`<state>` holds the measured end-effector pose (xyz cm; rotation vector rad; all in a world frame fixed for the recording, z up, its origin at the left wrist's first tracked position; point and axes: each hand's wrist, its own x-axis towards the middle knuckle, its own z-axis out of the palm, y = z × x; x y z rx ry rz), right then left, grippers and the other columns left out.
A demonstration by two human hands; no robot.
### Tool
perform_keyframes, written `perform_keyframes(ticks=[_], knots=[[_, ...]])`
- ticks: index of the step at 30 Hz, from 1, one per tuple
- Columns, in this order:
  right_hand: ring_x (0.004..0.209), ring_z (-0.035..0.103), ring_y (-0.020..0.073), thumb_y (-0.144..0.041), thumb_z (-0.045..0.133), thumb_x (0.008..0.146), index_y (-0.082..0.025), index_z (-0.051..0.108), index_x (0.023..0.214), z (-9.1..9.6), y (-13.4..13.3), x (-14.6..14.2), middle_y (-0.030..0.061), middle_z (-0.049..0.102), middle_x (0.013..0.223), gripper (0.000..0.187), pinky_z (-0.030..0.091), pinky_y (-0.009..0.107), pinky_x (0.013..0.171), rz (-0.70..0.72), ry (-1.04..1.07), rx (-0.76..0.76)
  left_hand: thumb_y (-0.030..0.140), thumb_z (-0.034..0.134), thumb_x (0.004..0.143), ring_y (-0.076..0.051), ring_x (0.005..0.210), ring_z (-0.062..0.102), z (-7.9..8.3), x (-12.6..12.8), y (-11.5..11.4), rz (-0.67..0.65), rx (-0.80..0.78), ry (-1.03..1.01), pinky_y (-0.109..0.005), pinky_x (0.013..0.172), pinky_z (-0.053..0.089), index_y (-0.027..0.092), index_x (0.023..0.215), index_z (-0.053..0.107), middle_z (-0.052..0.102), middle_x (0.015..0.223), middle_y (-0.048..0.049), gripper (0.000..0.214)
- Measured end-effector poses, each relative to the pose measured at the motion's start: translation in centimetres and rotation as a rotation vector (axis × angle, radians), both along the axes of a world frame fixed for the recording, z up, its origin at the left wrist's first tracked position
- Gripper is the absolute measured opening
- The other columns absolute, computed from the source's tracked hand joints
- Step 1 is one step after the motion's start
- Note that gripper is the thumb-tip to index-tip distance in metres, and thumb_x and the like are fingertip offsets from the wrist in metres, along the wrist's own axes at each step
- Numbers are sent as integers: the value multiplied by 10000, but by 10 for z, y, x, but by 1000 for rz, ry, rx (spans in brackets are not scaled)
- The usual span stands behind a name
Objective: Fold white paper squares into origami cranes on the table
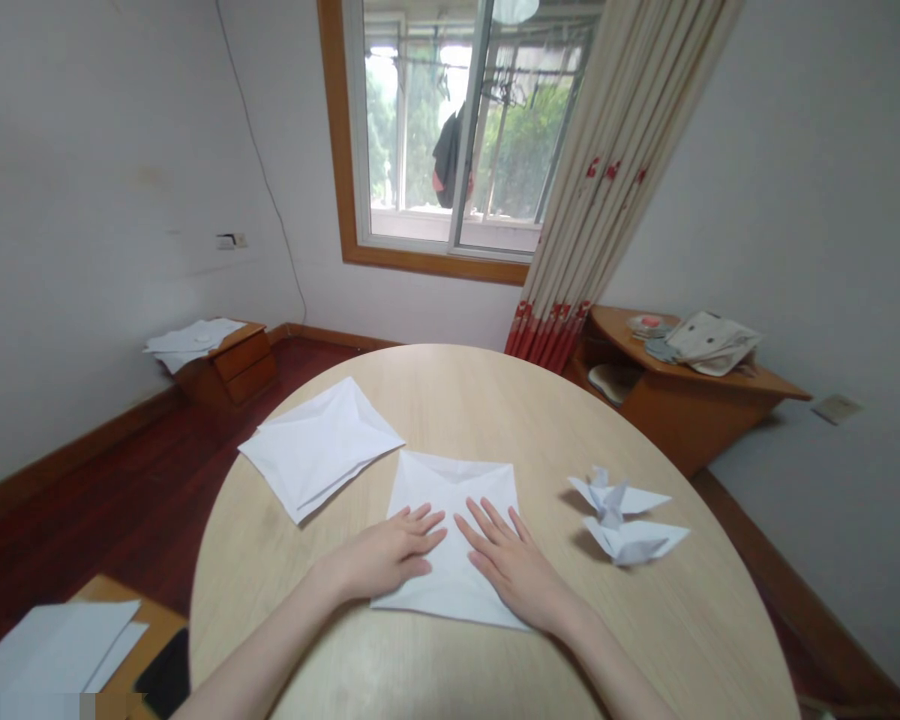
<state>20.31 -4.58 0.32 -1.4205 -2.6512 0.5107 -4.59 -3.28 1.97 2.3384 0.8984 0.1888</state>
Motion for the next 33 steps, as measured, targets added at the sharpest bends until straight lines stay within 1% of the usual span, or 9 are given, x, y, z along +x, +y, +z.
perform_keyframes(ticks=[4, 6, 8, 11, 14, 18, 23, 30, 33], knots=[[1435, 78, 226, -421, 284, 1000, -362, 291, 1441, 1, -1, 1, 8, 161, 1557, 445, 100, 563, 1134, -10, 24, -38, 622, 689, 696, -349, 1413, -7, 4, -3, -5, -67, -43, 57, -561, 1125, 23, 178, 1486, 211, 83, 1535, -154, 1024], [1434, 86, 231, -418, 311, 995, -368, 326, 1426, 1, -2, 1, 13, 173, 1554, 434, 96, 565, 1132, -19, 37, -45, 687, 730, 572, -377, 1400, -63, 3, -4, -7, -106, -50, 73, -573, 1113, -25, 155, 1497, 145, 20, 1536, -165, 1217], [1432, 102, 237, -408, 344, 988, -374, 372, 1404, 2, -2, 0, 18, 190, 1550, 418, 99, 564, 1130, -25, 45, -49, 684, 745, 541, -380, 1397, -80, 2, -4, -7, -128, -52, 84, -567, 1111, -42, 157, 1500, 126, -6, 1538, -158, 1258], [1428, 122, 246, -390, 388, 977, -361, 435, 1372, 5, -2, -1, 33, 215, 1541, 399, 111, 557, 1129, -39, 46, -56, 598, 740, 619, -361, 1404, -71, 2, -3, -6, -123, -58, 112, -566, 1115, -16, 168, 1500, 132, -1, 1539, -147, 1154], [1427, 127, 251, -374, 399, 973, -341, 457, 1363, 7, -3, -2, 31, 238, 1533, 395, 106, 560, 1130, -49, 57, -64, 404, 730, 668, -345, 1412, -30, 7, -4, -3, -96, -78, 123, -577, 1115, 35, 180, 1493, 164, 33, 1539, -142, 1026], [1431, 102, 250, -373, 364, 983, -360, 430, 1374, 9, -4, -2, -14, 308, 1505, 397, 76, 591, 1126, -30, 118, -106, 212, 644, 700, -301, 1421, 77, 18, -8, 0, -60, -139, 11, -558, 1124, 86, 275, 1426, 358, 159, 1529, -63, 783], [1431, 109, 244, -403, 334, 989, -363, 423, 1377, 13, -3, 2, -25, 327, 1492, 400, 54, 586, 1130, -15, 152, -172, 236, 616, 762, -266, 1402, 223, 29, -12, 1, 14, -250, -55, -507, 1141, 98, 298, 1198, 632, 320, 1473, -27, 441], [1435, 95, 244, -558, 166, 975, -330, 403, 1399, 27, -4, 6, -14, 283, 1515, 537, 31, 579, 1138, 17, 176, -260, 260, 567, 836, -255, 1275, 470, 32, -14, 1, 132, -257, -142, -393, 1099, 273, 261, 1098, 705, 556, 1328, -49, 297], [1435, 103, 236, -601, 55, 948, -315, 423, 1393, 32, -6, 9, -9, 304, 1510, 645, 20, 574, 1144, 54, 247, -272, 321, 512, 888, -263, 1030, 632, 35, -14, 0, 226, -245, -188, -344, 927, 437, 195, 1022, 729, 703, 1106, -35, 285]])
